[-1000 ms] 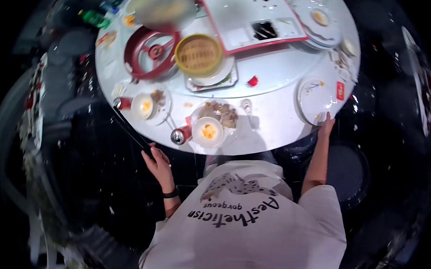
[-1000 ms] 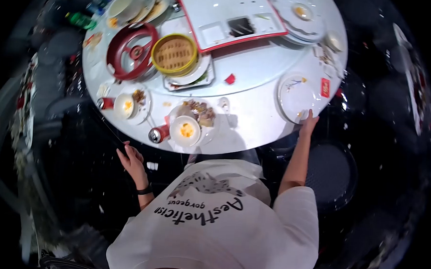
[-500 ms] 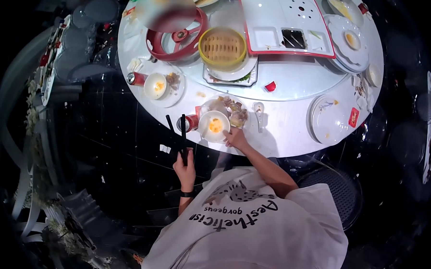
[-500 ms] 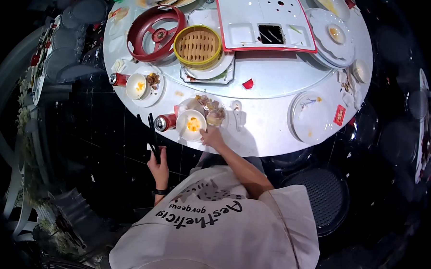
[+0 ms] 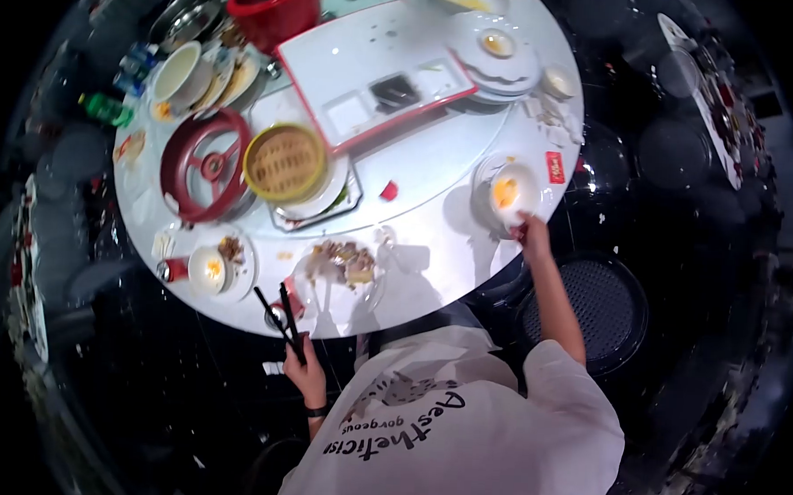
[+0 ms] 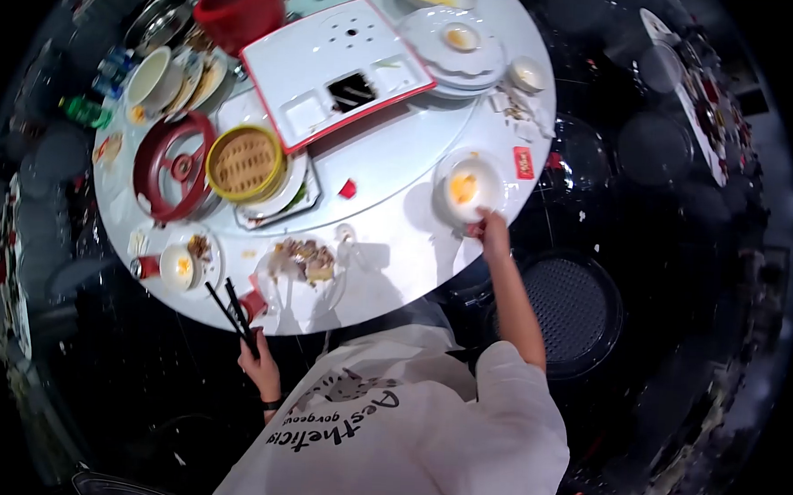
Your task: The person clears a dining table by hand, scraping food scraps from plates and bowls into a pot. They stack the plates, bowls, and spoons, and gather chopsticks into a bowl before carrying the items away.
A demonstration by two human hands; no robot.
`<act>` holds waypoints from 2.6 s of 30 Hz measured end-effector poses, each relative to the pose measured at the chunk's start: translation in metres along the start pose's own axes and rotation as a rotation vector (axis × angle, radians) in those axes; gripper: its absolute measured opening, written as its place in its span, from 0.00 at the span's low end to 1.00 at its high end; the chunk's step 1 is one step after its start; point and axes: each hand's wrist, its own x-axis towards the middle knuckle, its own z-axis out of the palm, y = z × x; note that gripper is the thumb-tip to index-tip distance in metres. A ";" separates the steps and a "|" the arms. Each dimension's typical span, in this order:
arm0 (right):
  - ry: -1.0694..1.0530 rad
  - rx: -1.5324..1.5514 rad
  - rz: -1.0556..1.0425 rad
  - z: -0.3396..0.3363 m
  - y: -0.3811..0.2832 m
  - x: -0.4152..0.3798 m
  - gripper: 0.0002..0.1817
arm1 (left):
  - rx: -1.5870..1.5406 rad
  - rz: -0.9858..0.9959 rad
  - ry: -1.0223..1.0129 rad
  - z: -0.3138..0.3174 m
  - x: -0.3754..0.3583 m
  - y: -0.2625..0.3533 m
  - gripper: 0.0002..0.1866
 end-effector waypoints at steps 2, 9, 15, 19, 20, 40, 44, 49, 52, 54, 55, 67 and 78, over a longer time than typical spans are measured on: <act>-0.108 0.063 -0.105 -0.055 -0.035 0.089 0.10 | -0.015 0.012 -0.027 0.007 0.007 0.016 0.10; 0.040 0.253 0.017 -0.047 -0.202 0.310 0.17 | 0.117 0.004 -0.141 0.077 0.013 0.075 0.07; -0.016 0.194 0.170 -0.037 -0.226 0.407 0.20 | 0.149 -0.107 -0.301 0.153 0.012 0.078 0.09; -0.053 -0.042 -0.086 -0.021 -0.203 0.351 0.21 | 0.051 -0.033 -0.397 0.217 0.032 0.109 0.11; -0.087 -0.173 -0.222 -0.005 -0.193 0.306 0.19 | 0.038 0.011 -0.419 0.237 0.039 0.117 0.11; -0.078 -1.278 -0.440 -0.043 -0.079 0.268 0.15 | 0.177 0.304 -0.730 0.256 0.022 0.152 0.19; -0.171 -1.408 -0.559 -0.011 -0.091 0.247 0.15 | 0.298 0.215 -0.556 0.203 0.012 0.123 0.17; -0.270 -1.458 -0.636 -0.009 -0.099 0.226 0.17 | 0.417 0.002 -0.259 0.122 -0.001 0.103 0.15; -0.261 -1.464 -0.712 -0.007 -0.096 0.223 0.18 | 0.414 -0.128 0.104 0.056 0.012 0.060 0.14; -0.251 -1.506 -0.757 -0.004 -0.093 0.222 0.19 | 0.378 -0.203 0.340 0.006 0.034 0.008 0.14; -0.240 -1.532 -0.779 -0.002 -0.092 0.224 0.19 | 0.350 -0.248 0.419 -0.017 0.050 -0.022 0.14; -0.382 -0.969 -0.844 0.134 -0.030 0.037 0.07 | -0.502 -0.499 0.414 -0.056 0.263 -0.248 0.13; -1.069 -0.138 0.364 0.341 0.091 -0.202 0.31 | -0.532 -0.247 -0.158 -0.064 0.152 -0.040 0.21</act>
